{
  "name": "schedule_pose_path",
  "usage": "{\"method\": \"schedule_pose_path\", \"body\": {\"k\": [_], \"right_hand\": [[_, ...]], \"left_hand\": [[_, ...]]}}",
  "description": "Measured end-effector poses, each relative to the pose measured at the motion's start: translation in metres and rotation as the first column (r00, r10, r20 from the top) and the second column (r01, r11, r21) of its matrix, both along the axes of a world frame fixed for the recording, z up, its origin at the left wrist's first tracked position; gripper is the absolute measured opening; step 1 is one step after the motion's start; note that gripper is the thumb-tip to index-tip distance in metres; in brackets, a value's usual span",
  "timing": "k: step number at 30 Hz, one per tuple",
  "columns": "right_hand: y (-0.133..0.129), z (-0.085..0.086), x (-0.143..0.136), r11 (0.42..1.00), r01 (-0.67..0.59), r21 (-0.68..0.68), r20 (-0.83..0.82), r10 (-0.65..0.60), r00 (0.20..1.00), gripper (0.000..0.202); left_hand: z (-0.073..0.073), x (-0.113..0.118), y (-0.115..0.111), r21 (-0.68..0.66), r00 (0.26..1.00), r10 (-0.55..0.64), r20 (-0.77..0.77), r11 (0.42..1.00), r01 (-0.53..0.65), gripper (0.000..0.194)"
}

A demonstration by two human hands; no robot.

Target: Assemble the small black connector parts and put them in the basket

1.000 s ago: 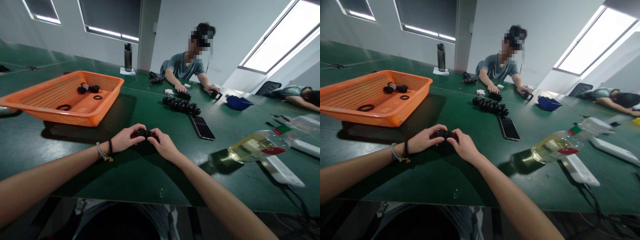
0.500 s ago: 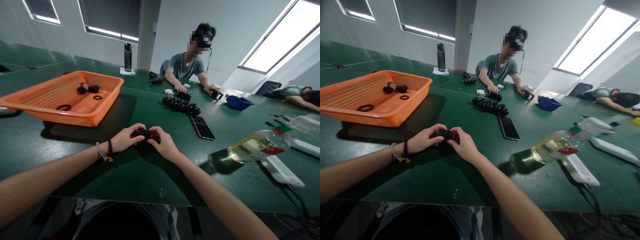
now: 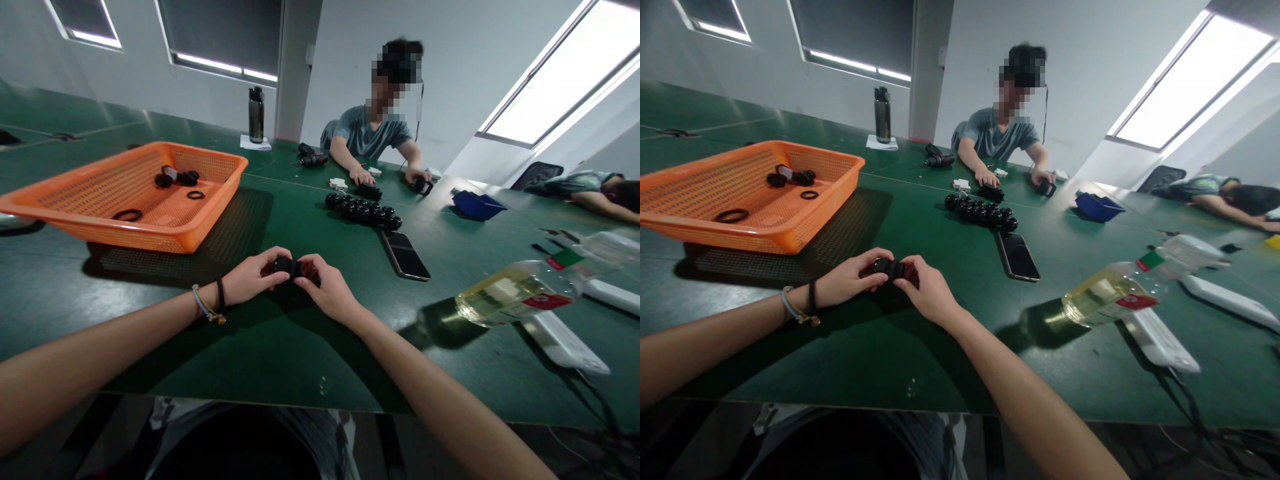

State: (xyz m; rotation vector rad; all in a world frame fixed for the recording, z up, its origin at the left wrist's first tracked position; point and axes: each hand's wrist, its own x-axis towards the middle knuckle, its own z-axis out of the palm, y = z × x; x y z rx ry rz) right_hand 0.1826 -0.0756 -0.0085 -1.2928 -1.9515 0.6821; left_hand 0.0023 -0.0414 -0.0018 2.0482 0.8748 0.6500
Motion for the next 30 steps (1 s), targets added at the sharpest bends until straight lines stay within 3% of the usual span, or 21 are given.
{"method": "schedule_pose_path", "body": {"k": [30], "right_hand": [[-0.0007,0.0028,-0.0009,1.0,0.011,0.009,0.105,-0.012,0.994,0.013]], "left_hand": [[-0.0001,0.0004,0.0003,-0.014,1.0,0.009,-0.006,1.0,-0.009,0.032]]}}
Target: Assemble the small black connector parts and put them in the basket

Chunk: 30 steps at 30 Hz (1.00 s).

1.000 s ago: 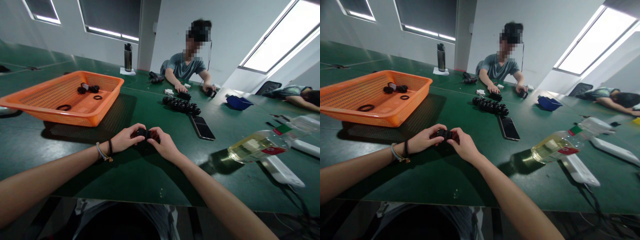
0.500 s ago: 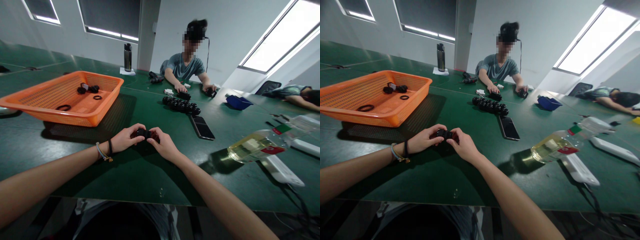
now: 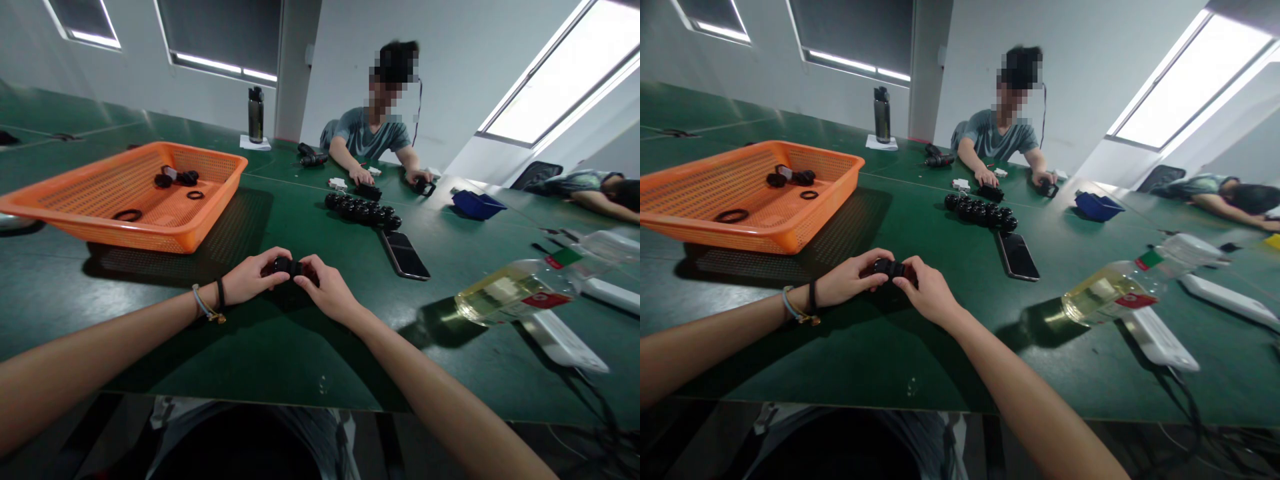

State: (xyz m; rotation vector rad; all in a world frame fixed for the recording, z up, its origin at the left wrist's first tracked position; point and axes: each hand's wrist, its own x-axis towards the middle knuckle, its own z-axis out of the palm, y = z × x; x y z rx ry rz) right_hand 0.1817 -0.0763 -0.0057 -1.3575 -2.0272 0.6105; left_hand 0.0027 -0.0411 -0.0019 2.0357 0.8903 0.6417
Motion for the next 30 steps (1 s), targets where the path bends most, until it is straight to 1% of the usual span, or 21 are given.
{"method": "schedule_pose_path", "body": {"k": [9,18,22,27,30], "right_hand": [[-0.0009,0.0016,0.0001,1.0,-0.001,0.003,0.042,0.001,0.999,0.012],[-0.0008,0.0006,0.0003,1.0,-0.005,0.0,0.048,0.005,0.999,0.012],[-0.001,-0.0004,-0.0001,0.999,-0.003,0.036,0.033,0.002,0.999,0.014],[-0.0015,0.0,0.0004,0.995,-0.029,0.1,-0.017,0.031,0.999,0.02],[-0.0026,0.0005,0.0008,0.994,-0.039,0.103,-0.009,0.04,0.999,0.02]], "left_hand": [[0.001,-0.0004,-0.0002,0.019,1.0,-0.008,-0.008,1.0,0.008,0.031],[0.0014,-0.0008,-0.0006,0.011,1.0,-0.014,-0.014,1.0,0.014,0.031],[0.0027,-0.0001,-0.0012,0.009,1.0,-0.008,-0.015,1.0,0.008,0.031],[0.0024,0.0002,-0.0011,0.026,1.0,-0.006,-0.018,1.0,0.006,0.031],[0.0023,-0.0001,-0.001,0.015,1.0,-0.005,-0.01,1.0,0.005,0.032]]}}
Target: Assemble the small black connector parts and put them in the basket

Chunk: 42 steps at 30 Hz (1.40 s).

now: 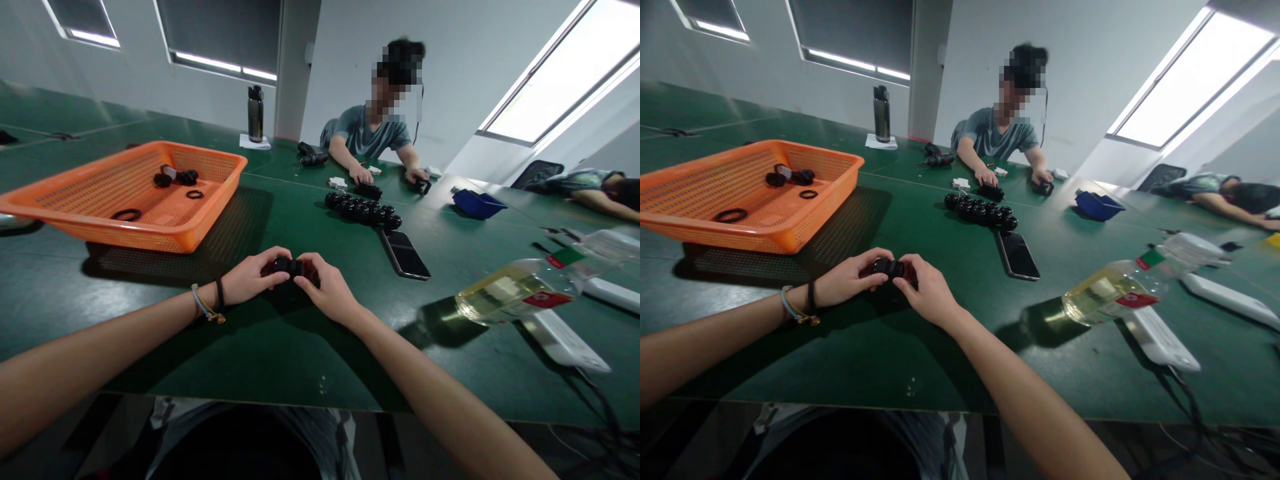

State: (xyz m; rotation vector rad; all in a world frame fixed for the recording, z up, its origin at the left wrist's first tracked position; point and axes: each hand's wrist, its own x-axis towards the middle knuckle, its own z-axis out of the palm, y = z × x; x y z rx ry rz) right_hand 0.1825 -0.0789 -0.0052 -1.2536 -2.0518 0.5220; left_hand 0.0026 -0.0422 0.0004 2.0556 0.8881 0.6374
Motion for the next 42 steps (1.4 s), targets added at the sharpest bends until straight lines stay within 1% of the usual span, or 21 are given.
{"method": "schedule_pose_path", "body": {"k": [16,23,42], "right_hand": [[0.0014,-0.0002,0.0003,0.998,0.028,-0.062,0.037,-0.026,0.999,0.016],[0.0018,0.0007,-0.001,0.996,0.043,-0.082,0.052,-0.039,0.998,0.014],[0.0023,0.0004,-0.0003,0.996,0.039,-0.078,0.091,-0.031,0.995,0.012]], "left_hand": [[-0.0006,-0.0005,0.0005,-0.003,1.0,-0.008,-0.014,1.0,0.008,0.031],[-0.0025,-0.0004,0.0009,0.022,1.0,-0.005,-0.015,1.0,0.005,0.03],[-0.0006,-0.0013,0.0004,0.055,0.999,-0.011,-0.047,0.998,0.014,0.032]]}}
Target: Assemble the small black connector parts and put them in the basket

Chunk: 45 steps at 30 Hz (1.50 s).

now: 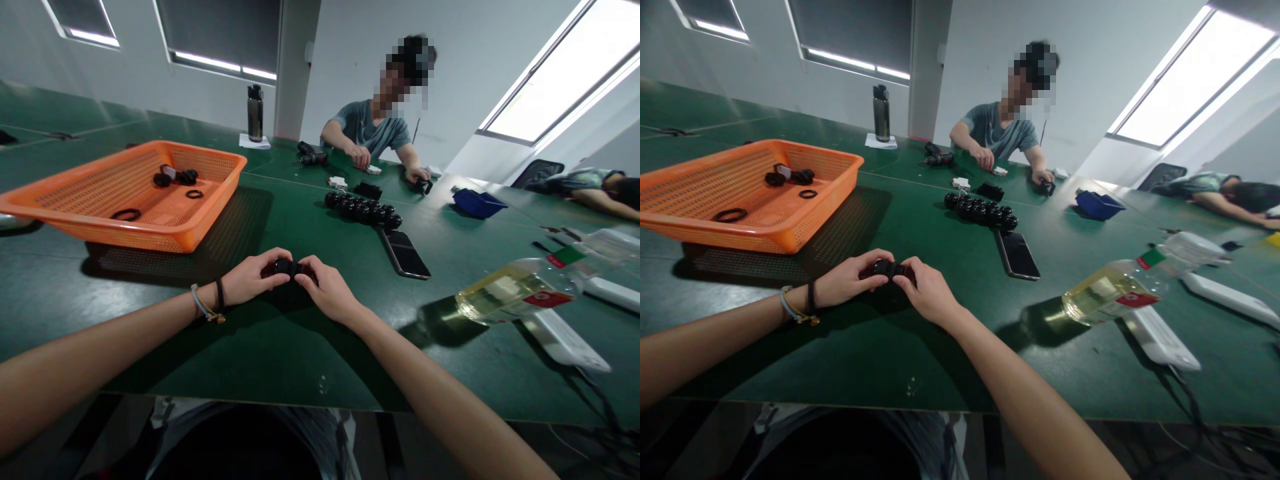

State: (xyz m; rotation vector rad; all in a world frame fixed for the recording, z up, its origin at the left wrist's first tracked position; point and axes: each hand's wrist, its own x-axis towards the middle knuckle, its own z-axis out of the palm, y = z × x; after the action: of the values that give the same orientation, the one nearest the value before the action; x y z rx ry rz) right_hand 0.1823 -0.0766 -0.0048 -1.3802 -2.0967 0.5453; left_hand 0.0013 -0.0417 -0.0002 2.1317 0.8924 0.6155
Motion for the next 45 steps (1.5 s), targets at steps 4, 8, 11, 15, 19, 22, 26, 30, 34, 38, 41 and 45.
{"method": "schedule_pose_path", "body": {"k": [4,8,11,15,19,22,26,30,34,38,41,45], "right_hand": [[-0.0006,0.0006,-0.0003,1.0,-0.001,-0.004,0.003,0.002,1.0,0.011],[-0.0002,0.001,-0.001,1.0,0.005,-0.014,0.014,-0.004,1.0,0.011],[0.0003,0.0008,-0.0012,1.0,0.006,-0.019,0.023,-0.005,1.0,0.011],[0.0002,0.0005,-0.0005,1.0,-0.009,-0.014,0.013,0.009,1.0,0.011],[-0.0005,0.0009,-0.0001,1.0,-0.016,-0.01,0.006,0.016,1.0,0.012],[-0.0009,0.0011,-0.0001,1.0,-0.018,-0.008,0.004,0.018,1.0,0.013],[-0.0008,0.0007,0.0005,1.0,-0.024,-0.013,-0.002,0.024,1.0,0.013],[-0.0005,0.0001,0.0012,0.999,-0.028,-0.027,-0.006,0.028,1.0,0.014],[-0.0003,0.0,0.001,0.999,-0.03,-0.035,-0.007,0.029,1.0,0.014],[-0.0002,0.0001,0.0006,0.999,-0.027,-0.029,0.002,0.027,1.0,0.013],[-0.0004,0.0004,0.0005,1.0,-0.026,-0.016,0.01,0.026,1.0,0.013],[-0.001,0.0014,0.0005,0.999,-0.037,-0.019,0.01,0.037,0.999,0.015]], "left_hand": [[-0.0012,0.0,0.0005,0.005,1.0,-0.006,0.002,1.0,0.006,0.032],[-0.0027,-0.0001,0.0013,0.007,1.0,-0.008,-0.005,1.0,0.008,0.032],[-0.0031,-0.0002,0.0017,0.015,1.0,-0.007,-0.004,1.0,0.007,0.032],[-0.0019,0.0,0.0013,0.019,1.0,-0.005,-0.013,1.0,0.005,0.032],[-0.0004,0.0004,0.0003,0.021,1.0,-0.005,-0.014,1.0,0.006,0.032],[-0.0006,0.0004,0.0003,0.027,1.0,-0.009,-0.011,1.0,0.009,0.032],[-0.0013,-0.0001,0.0006,0.03,1.0,-0.01,-0.018,0.999,0.01,0.032],[-0.0015,-0.0002,0.0007,0.023,1.0,-0.015,-0.014,1.0,0.016,0.032],[-0.0016,-0.0001,0.0009,0.015,1.0,-0.018,-0.011,1.0,0.018,0.033],[-0.0014,-0.0001,0.0009,0.02,1.0,-0.015,-0.019,1.0,0.016,0.032],[-0.0013,0.0004,0.0006,0.024,1.0,-0.007,-0.016,1.0,0.008,0.032],[-0.0009,0.0009,0.0001,0.018,1.0,-0.001,-0.013,1.0,0.001,0.032]]}}
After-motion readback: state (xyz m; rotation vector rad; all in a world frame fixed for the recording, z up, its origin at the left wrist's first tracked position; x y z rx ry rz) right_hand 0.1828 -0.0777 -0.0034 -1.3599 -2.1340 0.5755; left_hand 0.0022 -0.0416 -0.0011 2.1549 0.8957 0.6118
